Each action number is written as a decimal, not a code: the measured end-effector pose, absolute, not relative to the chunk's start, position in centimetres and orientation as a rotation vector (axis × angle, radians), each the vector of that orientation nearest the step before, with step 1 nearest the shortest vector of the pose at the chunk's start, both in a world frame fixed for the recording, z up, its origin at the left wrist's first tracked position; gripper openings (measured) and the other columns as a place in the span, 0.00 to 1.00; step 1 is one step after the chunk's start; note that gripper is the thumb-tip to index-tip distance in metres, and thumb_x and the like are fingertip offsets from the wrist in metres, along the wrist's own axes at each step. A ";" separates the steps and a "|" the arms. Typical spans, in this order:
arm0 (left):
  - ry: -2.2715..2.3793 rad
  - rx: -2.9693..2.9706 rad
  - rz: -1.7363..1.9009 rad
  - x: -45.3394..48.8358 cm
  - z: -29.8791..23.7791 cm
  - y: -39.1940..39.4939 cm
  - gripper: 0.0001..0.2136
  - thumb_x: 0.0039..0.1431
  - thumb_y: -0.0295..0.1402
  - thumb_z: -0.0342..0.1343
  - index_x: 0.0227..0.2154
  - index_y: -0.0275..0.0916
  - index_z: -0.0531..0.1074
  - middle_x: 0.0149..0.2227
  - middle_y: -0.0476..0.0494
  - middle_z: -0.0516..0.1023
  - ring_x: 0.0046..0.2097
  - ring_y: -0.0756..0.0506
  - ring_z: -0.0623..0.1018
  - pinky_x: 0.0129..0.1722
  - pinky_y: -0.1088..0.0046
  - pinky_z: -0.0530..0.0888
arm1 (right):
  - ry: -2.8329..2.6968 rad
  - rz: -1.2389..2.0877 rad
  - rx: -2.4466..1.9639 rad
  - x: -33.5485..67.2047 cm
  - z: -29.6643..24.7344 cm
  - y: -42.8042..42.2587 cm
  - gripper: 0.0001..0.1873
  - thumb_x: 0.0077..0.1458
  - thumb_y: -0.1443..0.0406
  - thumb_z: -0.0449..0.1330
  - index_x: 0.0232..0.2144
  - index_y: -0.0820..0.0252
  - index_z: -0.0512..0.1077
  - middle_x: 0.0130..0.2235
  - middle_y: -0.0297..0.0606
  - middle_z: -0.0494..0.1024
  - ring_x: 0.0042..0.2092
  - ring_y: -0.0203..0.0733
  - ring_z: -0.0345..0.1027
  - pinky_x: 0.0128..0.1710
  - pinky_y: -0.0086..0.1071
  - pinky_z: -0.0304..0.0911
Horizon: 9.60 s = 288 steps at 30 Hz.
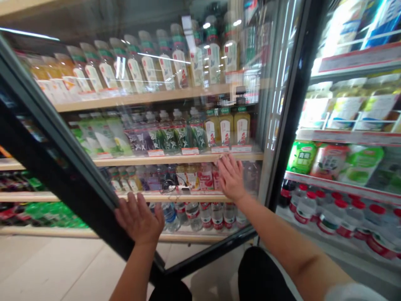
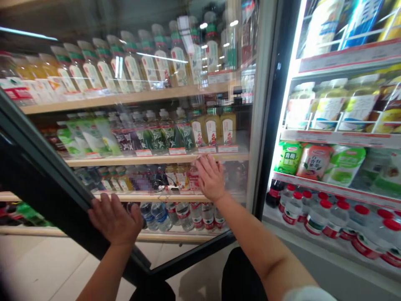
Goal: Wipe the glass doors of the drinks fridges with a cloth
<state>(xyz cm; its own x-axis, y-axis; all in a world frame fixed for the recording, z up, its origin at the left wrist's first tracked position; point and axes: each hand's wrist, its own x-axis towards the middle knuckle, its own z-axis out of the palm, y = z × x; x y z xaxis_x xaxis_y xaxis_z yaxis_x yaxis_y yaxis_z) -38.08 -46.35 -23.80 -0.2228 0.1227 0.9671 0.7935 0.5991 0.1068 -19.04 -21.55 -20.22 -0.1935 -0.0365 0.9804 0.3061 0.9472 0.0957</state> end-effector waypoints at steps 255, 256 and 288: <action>-1.560 -0.874 -0.640 -34.3 -11.3 -44.7 0.31 0.70 0.29 0.45 0.74 0.41 0.46 0.72 0.33 0.58 0.76 0.36 0.45 0.73 0.46 0.48 | -1.696 -0.388 -0.336 -20.0 -8.2 -19.6 0.33 0.70 0.58 0.44 0.74 0.57 0.46 0.73 0.42 0.57 0.75 0.46 0.44 0.73 0.48 0.39; -1.565 -0.863 -0.696 -34.4 -10.4 -44.8 0.31 0.70 0.29 0.44 0.74 0.40 0.47 0.72 0.34 0.56 0.76 0.36 0.45 0.73 0.46 0.48 | -1.698 -0.385 -0.339 -20.0 -8.2 -19.6 0.33 0.70 0.58 0.44 0.74 0.57 0.45 0.73 0.42 0.57 0.75 0.46 0.44 0.73 0.48 0.38; -1.578 -0.718 -0.858 -34.8 -14.7 -46.4 0.33 0.68 0.30 0.47 0.73 0.34 0.46 0.74 0.28 0.50 0.75 0.31 0.47 0.72 0.43 0.51 | -1.708 -0.366 -0.342 -19.9 -8.2 -19.7 0.33 0.70 0.59 0.44 0.73 0.57 0.47 0.73 0.43 0.58 0.74 0.46 0.44 0.73 0.48 0.39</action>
<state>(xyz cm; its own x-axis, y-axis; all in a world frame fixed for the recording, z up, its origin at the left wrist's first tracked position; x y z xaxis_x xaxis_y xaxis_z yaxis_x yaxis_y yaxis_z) -34.85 -46.42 -14.68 -0.1691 -0.0043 0.9856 0.8249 0.5467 0.1440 -19.94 -19.74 -8.22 -0.1631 0.0214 0.9864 0.4239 0.9043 0.0505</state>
